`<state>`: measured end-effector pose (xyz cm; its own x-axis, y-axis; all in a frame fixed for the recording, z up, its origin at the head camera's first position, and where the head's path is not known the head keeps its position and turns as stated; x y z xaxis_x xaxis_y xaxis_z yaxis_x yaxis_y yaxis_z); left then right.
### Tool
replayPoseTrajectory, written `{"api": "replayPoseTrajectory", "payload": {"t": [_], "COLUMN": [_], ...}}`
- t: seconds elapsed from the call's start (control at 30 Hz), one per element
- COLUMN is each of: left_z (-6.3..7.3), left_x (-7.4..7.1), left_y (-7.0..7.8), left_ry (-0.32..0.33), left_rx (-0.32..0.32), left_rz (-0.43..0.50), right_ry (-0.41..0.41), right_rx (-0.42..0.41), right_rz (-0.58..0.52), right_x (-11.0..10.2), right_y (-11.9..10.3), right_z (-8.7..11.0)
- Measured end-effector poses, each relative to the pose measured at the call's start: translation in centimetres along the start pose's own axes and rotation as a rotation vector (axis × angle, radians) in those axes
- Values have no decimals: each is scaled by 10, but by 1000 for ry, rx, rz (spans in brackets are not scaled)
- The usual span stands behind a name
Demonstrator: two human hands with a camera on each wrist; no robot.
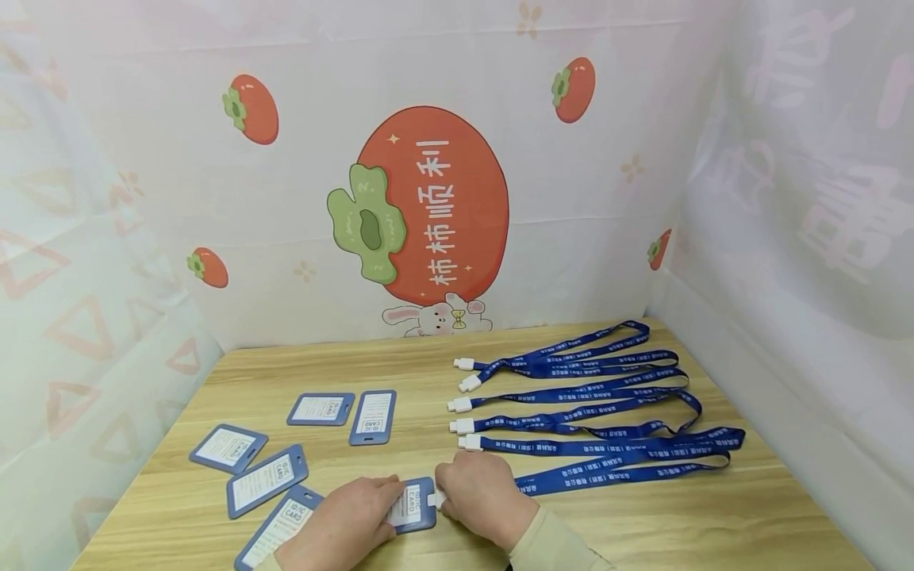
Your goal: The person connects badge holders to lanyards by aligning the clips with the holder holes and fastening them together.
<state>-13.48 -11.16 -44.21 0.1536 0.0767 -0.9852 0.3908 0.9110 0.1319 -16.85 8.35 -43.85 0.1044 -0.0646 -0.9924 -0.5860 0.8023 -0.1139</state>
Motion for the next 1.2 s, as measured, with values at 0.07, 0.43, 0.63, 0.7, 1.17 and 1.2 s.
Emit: {"api": "replayPoseTrajectory", "payload": {"t": [0.07, 0.43, 0.63, 0.7, 1.17, 1.2], "left_z": [0, 1, 3, 3, 3, 2], "left_x": [0, 1, 2, 2, 3, 3], "left_y": [1, 4, 7, 8, 13, 14], "left_ry": [-6, -11, -36, -40, -97, -108], "left_rx": [-4, 11, 25, 26, 46, 40], "left_rz": [5, -11, 4, 4, -4, 0], "right_ry": [1, -51, -93, -109, -137, -139], "right_rx": [2, 39, 64, 75, 91, 90], "right_rz": [5, -20, -20, -22, -20, -24], "right_x": [0, -2, -3, -4, -5, -5], "right_y": [0, 0, 0, -1, -2, -2], "right_z": [1, 4, 7, 7, 15, 15]}}
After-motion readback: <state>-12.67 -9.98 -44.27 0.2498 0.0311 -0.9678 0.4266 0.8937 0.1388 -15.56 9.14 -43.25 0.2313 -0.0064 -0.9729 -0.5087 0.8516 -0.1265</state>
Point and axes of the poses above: each hand's wrist, its own z-axis away from the middle knuckle, its own x-axis out of the palm, y = z × x, the point moved 1 cm from there along -z, towards the middle knuckle, and after that the axes turned 1 degree about -y, right-handed, at the moved point
